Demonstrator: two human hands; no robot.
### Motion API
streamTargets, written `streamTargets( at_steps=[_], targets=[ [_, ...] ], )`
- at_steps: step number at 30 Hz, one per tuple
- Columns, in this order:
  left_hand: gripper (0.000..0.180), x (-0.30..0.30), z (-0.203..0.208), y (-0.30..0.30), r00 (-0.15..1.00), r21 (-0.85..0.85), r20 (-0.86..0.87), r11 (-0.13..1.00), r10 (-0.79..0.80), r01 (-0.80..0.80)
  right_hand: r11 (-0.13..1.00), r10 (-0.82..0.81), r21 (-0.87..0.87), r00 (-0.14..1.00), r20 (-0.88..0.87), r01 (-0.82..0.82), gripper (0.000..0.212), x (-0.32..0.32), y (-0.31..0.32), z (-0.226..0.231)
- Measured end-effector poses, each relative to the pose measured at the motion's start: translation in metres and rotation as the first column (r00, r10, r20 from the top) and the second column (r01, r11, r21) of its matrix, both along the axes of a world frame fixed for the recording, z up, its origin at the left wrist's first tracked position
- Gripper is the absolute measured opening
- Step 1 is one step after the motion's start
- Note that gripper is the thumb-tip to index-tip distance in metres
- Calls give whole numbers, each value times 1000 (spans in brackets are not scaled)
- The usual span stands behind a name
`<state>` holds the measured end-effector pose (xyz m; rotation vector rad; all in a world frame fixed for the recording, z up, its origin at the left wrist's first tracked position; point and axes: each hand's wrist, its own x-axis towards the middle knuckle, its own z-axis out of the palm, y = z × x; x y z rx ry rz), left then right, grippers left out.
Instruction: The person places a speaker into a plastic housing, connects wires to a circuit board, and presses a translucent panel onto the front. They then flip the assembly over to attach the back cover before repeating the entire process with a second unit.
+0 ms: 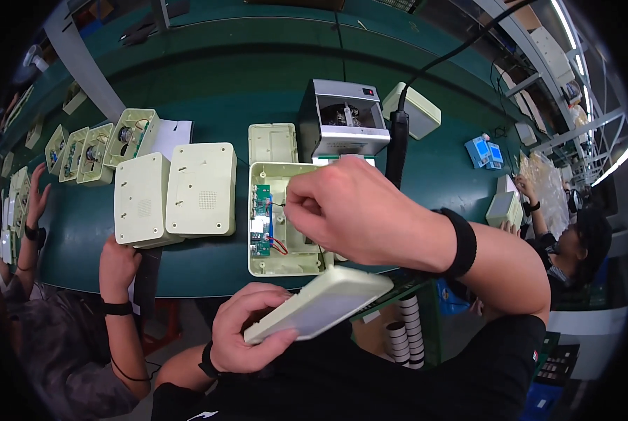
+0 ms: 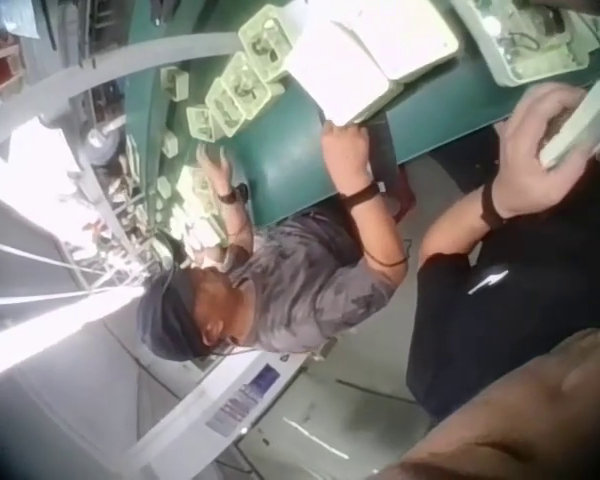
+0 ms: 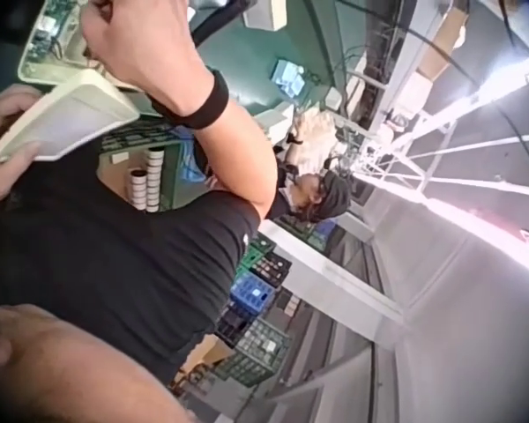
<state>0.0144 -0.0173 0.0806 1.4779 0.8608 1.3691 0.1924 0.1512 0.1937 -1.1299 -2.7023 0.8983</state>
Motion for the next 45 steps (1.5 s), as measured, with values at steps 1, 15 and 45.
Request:
streamTargets(
  at_steps=[1, 15, 45],
  targets=[
    [42, -1, 2, 1, 999, -44, 41, 999, -10, 12, 1000, 9, -1, 1000, 2, -9, 13, -4, 5, -1],
    [47, -20, 14, 29, 1000, -92, 11, 996, -18, 19, 978, 200, -92, 960, 198, -185, 11, -34, 47, -10],
    [42, -33, 12, 34, 997, -177, 71, 984, 9, 4, 950, 179, -305, 914, 363, -64, 25, -65, 66, -10]
  ],
)
